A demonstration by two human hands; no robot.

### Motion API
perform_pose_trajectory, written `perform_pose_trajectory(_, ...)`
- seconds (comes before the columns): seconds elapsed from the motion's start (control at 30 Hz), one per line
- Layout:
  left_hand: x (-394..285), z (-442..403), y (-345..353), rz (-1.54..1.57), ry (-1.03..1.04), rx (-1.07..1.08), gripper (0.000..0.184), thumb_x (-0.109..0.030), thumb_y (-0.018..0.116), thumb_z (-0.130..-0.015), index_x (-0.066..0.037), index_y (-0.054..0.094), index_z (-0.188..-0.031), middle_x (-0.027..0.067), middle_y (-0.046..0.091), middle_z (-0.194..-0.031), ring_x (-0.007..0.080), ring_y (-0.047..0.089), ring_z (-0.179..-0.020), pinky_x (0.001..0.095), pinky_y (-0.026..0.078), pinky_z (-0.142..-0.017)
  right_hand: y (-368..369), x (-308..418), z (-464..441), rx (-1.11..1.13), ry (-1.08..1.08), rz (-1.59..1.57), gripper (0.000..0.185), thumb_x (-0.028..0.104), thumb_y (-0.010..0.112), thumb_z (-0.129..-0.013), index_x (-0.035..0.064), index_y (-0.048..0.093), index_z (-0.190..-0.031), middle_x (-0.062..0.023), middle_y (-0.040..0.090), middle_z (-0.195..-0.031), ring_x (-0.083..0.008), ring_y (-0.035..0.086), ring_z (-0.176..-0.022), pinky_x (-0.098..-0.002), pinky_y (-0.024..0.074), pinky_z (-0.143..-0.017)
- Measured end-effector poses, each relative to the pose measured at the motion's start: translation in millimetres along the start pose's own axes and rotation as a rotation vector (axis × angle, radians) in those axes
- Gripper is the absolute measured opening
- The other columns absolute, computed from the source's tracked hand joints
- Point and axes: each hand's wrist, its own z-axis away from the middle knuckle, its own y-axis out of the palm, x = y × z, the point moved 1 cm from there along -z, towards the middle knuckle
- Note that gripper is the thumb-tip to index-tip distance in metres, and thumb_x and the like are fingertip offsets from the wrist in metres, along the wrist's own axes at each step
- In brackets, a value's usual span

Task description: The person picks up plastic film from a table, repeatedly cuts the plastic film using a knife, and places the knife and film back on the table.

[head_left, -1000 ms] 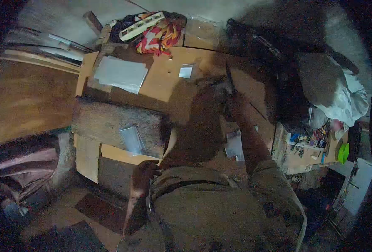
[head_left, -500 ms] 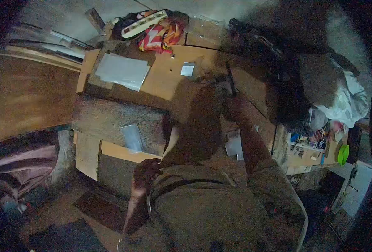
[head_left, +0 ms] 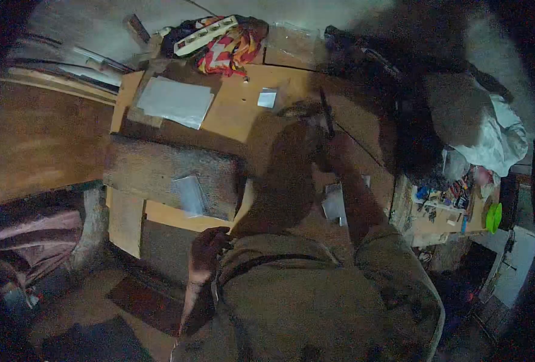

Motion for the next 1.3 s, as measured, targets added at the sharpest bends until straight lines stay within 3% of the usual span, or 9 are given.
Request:
perform_pose_trajectory(0.13, -4.9, 5.6, -4.4, -0.258, 0.156, 0.054, 0.027, -0.018, 0.051, -0.089, 0.0, 0.058, -0.108, 0.009, 0.064, -0.091, 0.0148, 0.061, -0.076, 0.0282, 0.047, -0.067, 14.5, -38.1, -0.7, -0.054, -0.062, -0.559, 0.036, 0.031, 0.057, -0.085, 0.0023, 0.053, -0.107, -0.0066, 0.059, -0.097, -0.0157, 0.056, -0.082, -0.031, 0.046, -0.066)
perform_pose_trajectory(0.23, 2.1, 9.9, -4.0, 0.089, -0.002, 0.024, 0.026, -0.014, 0.051, -0.089, 0.0, 0.057, -0.11, 0.0085, 0.064, -0.092, 0.0137, 0.06, -0.077, 0.0267, 0.047, -0.068, -6.1, 15.5, 18.2, -0.018, 0.114, 0.186, 0.033, 0.03, 0.058, -0.084, 0.0028, 0.054, -0.103, -0.0065, 0.059, -0.092, -0.0155, 0.055, -0.078, -0.031, 0.0458, -0.063)
perform_pose_trajectory(0.37, 4.3, 12.5, -9.0, -0.013, 0.071, 0.045, 0.026, -0.012, 0.051, -0.089, 0.001, 0.056, -0.111, 0.0094, 0.064, -0.094, 0.0135, 0.06, -0.078, 0.0266, 0.048, -0.068, -24.9, 75.8, 35.3, 0.035, 0.21, 0.332, 0.029, 0.028, 0.059, -0.083, 0.0036, 0.055, -0.097, -0.0063, 0.058, -0.085, -0.0154, 0.055, -0.071, -0.0309, 0.0456, -0.06)
perform_pose_trajectory(0.73, 7.1, 33.9, -17.8, 0.309, 0.334, 0.028, 0.044, -0.025, 0.064, -0.079, 0.002, 0.055, -0.113, 0.0116, 0.061, -0.104, 0.0163, 0.062, -0.082, 0.0287, 0.049, -0.071, -49.6, 223.5, 89.0, 0.282, 0.25, -0.376, 0.02, 0.023, 0.063, -0.079, 0.0052, 0.057, -0.086, -0.0051, 0.056, -0.07, -0.0141, 0.054, -0.058, -0.0299, 0.0446, -0.052)
perform_pose_trajectory(0.8, 1.5, 31.8, -23.5, -0.342, 0.44, 0.083, 0.041, -0.027, 0.061, -0.083, 0.001, 0.056, -0.112, 0.013, 0.061, -0.106, 0.0165, 0.062, -0.083, 0.0289, 0.048, -0.072, -46.7, 245.6, 94.4, 0.498, 0.078, -0.46, 0.019, 0.019, 0.067, -0.077, 0.0051, 0.058, -0.087, -0.0033, 0.057, -0.07, -0.0119, 0.054, -0.058, -0.0281, 0.0428, -0.05)
perform_pose_trajectory(0.87, -12.2, 30.4, -22.4, -0.41, 0.572, 0.086, 0.039, -0.032, 0.053, -0.089, 0.0, 0.057, -0.111, 0.0139, 0.06, -0.107, 0.0168, 0.061, -0.084, 0.0302, 0.047, -0.075, -40.5, 261.6, 104.7, 0.55, 0.082, -0.486, 0.017, 0.015, 0.067, -0.077, 0.005, 0.058, -0.087, -0.0029, 0.058, -0.071, -0.0107, 0.054, -0.06, -0.0273, 0.0424, -0.051)
perform_pose_trajectory(0.93, -20.8, 35.5, -19.3, 0.045, 0.039, 0.056, 0.042, -0.037, 0.048, -0.092, -0.002, 0.055, -0.114, 0.0139, 0.059, -0.111, 0.0174, 0.06, -0.089, 0.0319, 0.046, -0.078, -30.4, 278.5, 116.0, 0.605, 0.082, -0.514, 0.016, 0.011, 0.067, -0.076, 0.0049, 0.058, -0.087, -0.0026, 0.058, -0.072, -0.0095, 0.054, -0.061, -0.0264, 0.042, -0.051)
perform_pose_trajectory(1.13, -44.1, 52.6, -19.6, 0.52, 0.172, 0.001, 0.045, -0.037, 0.051, -0.09, 0.0, 0.054, -0.115, 0.0123, 0.061, -0.104, 0.0194, 0.058, -0.095, 0.0316, 0.044, -0.081, -8.5, 347.9, 140.0, 1.211, -0.355, -0.466, 0.008, 0.011, 0.064, -0.08, 0.0076, 0.057, -0.082, 0.0003, 0.056, -0.072, -0.0072, 0.05, -0.066, -0.0235, 0.0396, -0.057)
perform_pose_trajectory(1.3, -35.4, 75.6, -25.1, 0.432, 0.384, -0.037, 0.023, -0.011, 0.06, -0.086, 0.003, 0.058, -0.104, 0.0085, 0.063, -0.092, 0.0159, 0.06, -0.085, 0.0275, 0.047, -0.076, 7.8, 379.7, 172.3, 1.41, -0.372, -0.254, 0.014, 0.018, 0.059, -0.086, 0.0072, 0.054, -0.079, 0.0034, 0.046, -0.067, -0.0035, 0.04, -0.063, -0.0216, 0.0328, -0.055)
